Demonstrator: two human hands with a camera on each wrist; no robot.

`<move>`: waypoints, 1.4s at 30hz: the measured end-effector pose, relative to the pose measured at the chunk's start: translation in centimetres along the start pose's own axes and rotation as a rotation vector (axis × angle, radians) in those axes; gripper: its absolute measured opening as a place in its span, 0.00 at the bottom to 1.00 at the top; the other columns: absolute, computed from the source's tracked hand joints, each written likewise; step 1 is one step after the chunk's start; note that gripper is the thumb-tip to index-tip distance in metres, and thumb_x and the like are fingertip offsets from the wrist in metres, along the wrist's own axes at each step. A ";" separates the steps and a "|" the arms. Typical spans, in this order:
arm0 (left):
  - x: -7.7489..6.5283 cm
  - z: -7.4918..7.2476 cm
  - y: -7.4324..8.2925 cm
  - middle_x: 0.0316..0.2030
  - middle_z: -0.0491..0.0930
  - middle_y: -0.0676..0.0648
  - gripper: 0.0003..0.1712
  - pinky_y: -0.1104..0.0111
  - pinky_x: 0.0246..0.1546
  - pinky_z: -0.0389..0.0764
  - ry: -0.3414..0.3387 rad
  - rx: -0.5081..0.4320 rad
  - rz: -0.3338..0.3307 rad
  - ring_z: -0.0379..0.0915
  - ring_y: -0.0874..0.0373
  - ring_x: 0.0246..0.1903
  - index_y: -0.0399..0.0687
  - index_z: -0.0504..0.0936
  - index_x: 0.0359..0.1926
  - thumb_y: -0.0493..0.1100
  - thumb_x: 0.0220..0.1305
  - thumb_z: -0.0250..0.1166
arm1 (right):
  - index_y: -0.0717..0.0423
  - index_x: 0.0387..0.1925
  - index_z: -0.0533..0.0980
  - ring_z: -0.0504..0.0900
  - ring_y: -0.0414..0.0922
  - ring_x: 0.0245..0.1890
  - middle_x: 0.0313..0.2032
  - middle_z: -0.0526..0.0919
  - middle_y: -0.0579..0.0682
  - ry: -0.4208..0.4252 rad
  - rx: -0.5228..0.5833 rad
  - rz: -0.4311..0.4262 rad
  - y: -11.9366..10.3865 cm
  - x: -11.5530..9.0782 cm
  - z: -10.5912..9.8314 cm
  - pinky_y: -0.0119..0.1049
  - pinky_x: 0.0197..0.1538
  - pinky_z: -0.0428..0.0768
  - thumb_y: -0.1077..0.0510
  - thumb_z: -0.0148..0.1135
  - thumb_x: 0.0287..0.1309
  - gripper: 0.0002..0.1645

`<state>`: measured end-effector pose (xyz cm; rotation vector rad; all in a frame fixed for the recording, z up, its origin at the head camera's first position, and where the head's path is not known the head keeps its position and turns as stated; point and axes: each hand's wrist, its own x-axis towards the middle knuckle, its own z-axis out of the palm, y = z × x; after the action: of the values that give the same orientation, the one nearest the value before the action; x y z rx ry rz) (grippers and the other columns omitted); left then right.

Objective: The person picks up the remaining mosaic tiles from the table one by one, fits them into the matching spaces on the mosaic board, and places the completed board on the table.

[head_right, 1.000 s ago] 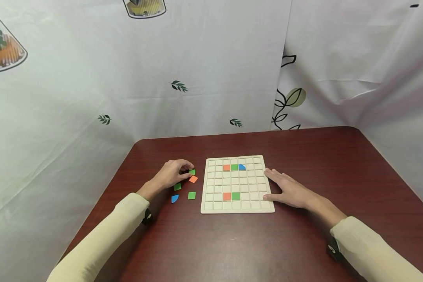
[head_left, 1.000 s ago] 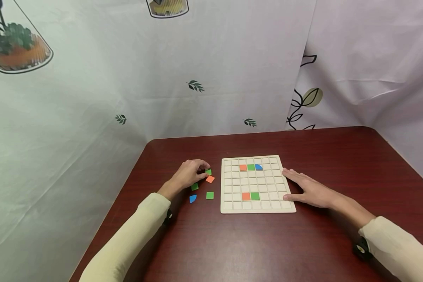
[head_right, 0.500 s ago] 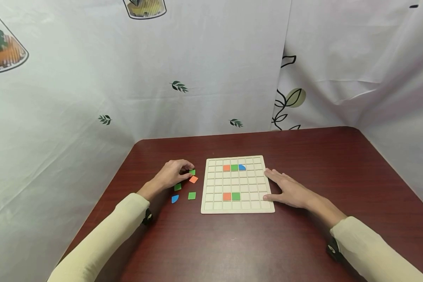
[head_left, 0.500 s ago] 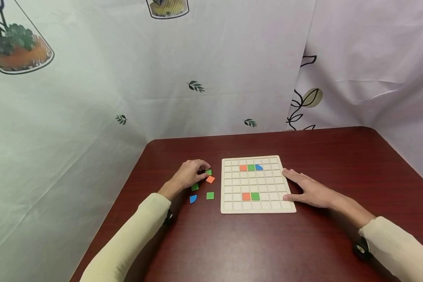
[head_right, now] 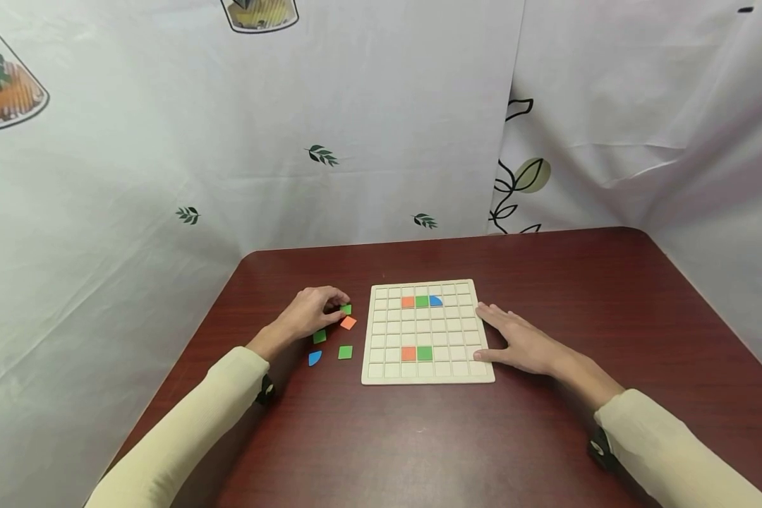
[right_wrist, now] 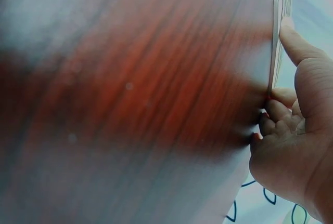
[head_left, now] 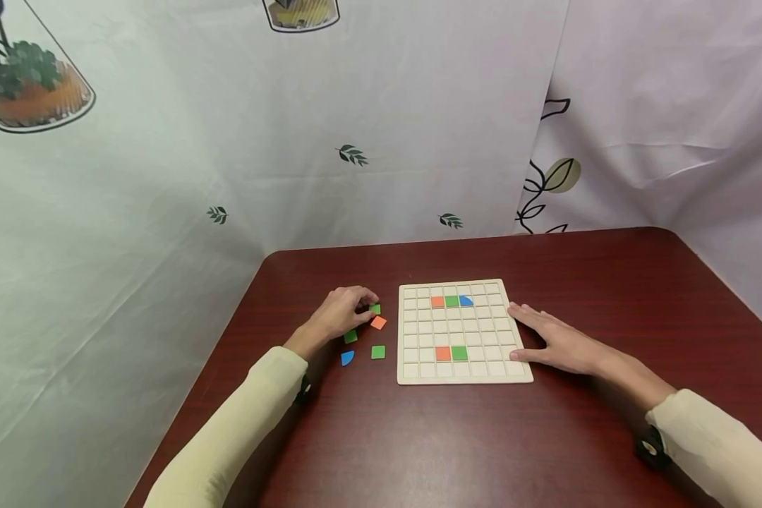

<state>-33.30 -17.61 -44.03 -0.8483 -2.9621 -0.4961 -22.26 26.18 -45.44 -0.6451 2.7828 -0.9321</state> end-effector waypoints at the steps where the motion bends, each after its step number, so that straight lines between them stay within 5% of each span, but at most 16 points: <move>1: 0.0 0.0 0.0 0.50 0.86 0.49 0.17 0.60 0.52 0.84 0.001 0.000 0.001 0.82 0.56 0.49 0.46 0.86 0.57 0.44 0.71 0.74 | 0.64 0.82 0.57 0.51 0.68 0.81 0.81 0.56 0.66 0.000 0.000 0.000 0.0 0.0 0.0 0.67 0.77 0.51 0.35 0.74 0.62 0.62; 42: 1.9 -1.0 1.4 0.47 0.86 0.51 0.15 0.64 0.48 0.85 0.017 -0.003 0.014 0.83 0.58 0.44 0.46 0.87 0.55 0.42 0.69 0.74 | 0.65 0.82 0.56 0.51 0.67 0.81 0.81 0.56 0.66 -0.009 -0.014 0.014 -0.2 0.1 -0.1 0.67 0.77 0.52 0.34 0.74 0.62 0.62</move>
<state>-34.27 -15.78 -42.44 -0.8607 -2.9387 -0.5045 -22.27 26.05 -45.18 -0.6288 2.7850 -0.9062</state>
